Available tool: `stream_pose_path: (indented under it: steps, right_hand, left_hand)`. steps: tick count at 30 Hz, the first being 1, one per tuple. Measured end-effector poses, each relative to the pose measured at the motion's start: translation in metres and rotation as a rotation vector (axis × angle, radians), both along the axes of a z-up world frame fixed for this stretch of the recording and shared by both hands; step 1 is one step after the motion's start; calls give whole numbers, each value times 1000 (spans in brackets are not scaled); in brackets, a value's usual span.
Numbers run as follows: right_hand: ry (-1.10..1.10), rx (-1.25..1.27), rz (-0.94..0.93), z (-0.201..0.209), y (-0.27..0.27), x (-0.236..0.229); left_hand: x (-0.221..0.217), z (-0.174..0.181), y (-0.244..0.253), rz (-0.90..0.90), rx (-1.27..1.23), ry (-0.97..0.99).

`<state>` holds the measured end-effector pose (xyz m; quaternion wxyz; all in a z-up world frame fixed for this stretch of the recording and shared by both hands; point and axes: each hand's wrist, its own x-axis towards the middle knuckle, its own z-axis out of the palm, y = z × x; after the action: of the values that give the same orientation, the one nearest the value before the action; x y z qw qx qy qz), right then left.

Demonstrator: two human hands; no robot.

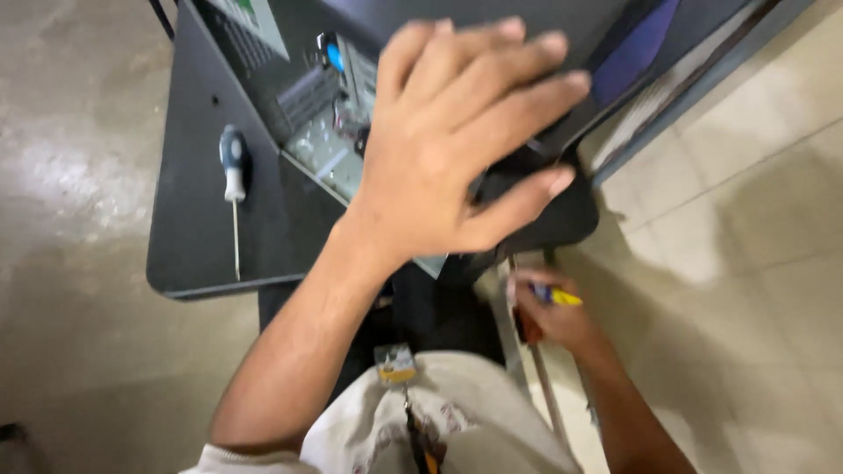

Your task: The person uses a brush to clean the interior components of an open desktop computer case, including the motherboard and power supply. They then rotate the case to clean the exterior vents and back panel, and finally return to cleaning the interior.

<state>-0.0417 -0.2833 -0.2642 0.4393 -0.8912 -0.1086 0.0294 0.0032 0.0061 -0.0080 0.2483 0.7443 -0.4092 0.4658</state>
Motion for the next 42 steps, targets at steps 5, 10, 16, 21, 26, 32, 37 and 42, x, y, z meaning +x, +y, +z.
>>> stream_pose_path:
  steps: [5,10,16,21,26,32,37,42]
  right_hand:
    - [-59,221,257,108,6,-51]
    - [-456,-124,300,149,34,-58]
    - [-574,-36,344,145,38,-58]
    - [-378,-59,295,153,23,-45]
    - [-837,264,-5,172,6,-22]
    - [-435,387,485,194,-4,3]
    - [-726,191,-133,190,5,23]
    - [-457,551,298,188,-4,23]
  left_hand:
    - [5,-4,-1,7,-32,-44]
    - [4,-7,-2,17,-36,-19]
    - [5,-5,-2,5,-53,-40]
    - [3,-7,-2,8,-53,-39]
    - [6,-11,-5,5,-91,-42]
    - [2,-7,-2,5,-73,-27]
    - [2,-9,-2,4,-82,-26]
    - [3,-12,-3,5,-93,-22]
